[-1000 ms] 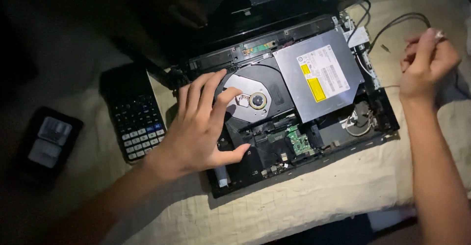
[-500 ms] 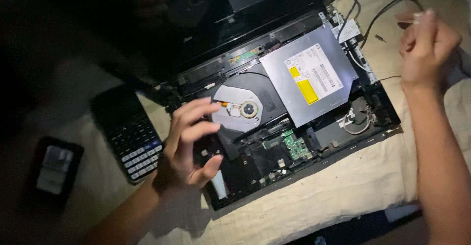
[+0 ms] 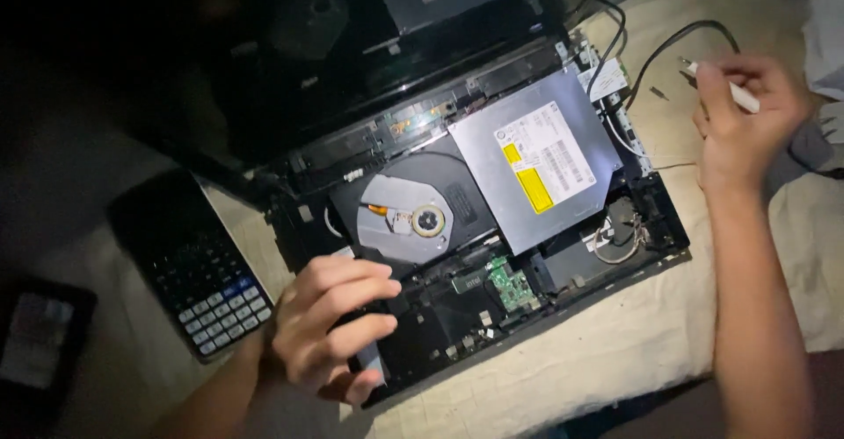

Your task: Disassembling a laptop by unscrewing and removing the optical drive and its metal mounting bracket.

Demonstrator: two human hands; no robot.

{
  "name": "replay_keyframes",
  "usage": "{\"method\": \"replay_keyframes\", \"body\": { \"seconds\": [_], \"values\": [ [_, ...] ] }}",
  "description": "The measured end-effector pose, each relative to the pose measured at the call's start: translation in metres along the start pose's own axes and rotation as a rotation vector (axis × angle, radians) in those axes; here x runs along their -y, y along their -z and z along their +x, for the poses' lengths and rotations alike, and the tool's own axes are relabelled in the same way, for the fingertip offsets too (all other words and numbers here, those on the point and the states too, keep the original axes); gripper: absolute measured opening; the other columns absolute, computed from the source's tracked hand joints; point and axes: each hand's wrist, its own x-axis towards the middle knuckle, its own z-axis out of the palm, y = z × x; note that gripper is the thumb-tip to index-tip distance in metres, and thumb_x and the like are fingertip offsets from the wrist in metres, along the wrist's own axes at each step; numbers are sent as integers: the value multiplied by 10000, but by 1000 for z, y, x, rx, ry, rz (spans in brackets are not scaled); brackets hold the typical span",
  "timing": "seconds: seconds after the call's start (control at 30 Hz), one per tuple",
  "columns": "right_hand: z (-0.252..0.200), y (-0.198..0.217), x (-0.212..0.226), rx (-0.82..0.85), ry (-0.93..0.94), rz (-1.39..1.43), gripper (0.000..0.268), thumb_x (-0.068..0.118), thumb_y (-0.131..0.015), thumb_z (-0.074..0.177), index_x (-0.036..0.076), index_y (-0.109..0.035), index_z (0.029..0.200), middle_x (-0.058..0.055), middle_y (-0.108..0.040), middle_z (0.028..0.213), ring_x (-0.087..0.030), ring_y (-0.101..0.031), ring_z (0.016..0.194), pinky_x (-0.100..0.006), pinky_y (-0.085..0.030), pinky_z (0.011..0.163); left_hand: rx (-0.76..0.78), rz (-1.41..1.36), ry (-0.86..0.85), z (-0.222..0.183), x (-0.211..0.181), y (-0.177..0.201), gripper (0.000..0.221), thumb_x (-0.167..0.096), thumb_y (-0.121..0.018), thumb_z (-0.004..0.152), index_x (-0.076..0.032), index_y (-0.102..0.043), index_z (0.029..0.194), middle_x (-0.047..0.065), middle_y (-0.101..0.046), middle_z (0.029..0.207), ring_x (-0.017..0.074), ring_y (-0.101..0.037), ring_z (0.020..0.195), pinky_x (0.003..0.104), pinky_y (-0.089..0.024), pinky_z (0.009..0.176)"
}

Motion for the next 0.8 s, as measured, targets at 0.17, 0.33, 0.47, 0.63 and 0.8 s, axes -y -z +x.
{"method": "replay_keyframes", "body": {
  "seconds": [0.17,0.33,0.47,0.63,0.8],
  "values": [
    [-4,-8,18,18,96,-45,231,-134,-814,1082,2,-628,1060,-145,-623,839,-145,-542,606,-266,-371,489,-25,2,7,-2,-1,-4,402,-371,-355,1080,-36,-572,1035,213,-709,992,365,-741,899,456,-600,725],
    [-10,-16,38,65,96,26,175,-113,-750,1062,-7,-614,1085,-143,-578,836,-169,-533,573,-278,-395,469,-21,28,-16,-2,0,-4,402,-366,-389,1061,-16,-585,1036,220,-708,993,370,-727,902,458,-606,733],
    [-9,-14,41,91,77,87,111,-59,-716,1059,-2,-625,1087,-149,-604,854,-166,-538,617,-264,-435,507,77,18,34,0,-1,-1,383,-357,-416,1061,-3,-560,1091,229,-687,1065,383,-705,995,472,-604,810],
    [-11,-14,45,40,1,103,51,-27,-651,1007,-1,-633,1048,-135,-582,857,-162,-564,678,-244,-424,505,119,1,71,3,-3,1,375,-349,-430,1053,-5,-560,1129,225,-671,1129,389,-689,1042,468,-580,854],
    [-10,-13,42,51,-29,125,65,-28,-661,1023,21,-639,1058,-125,-613,884,-135,-572,700,-223,-455,518,109,31,49,3,-4,1,351,-316,-451,1045,9,-568,1105,235,-677,1084,388,-696,1012,467,-583,828]
  ]
}}
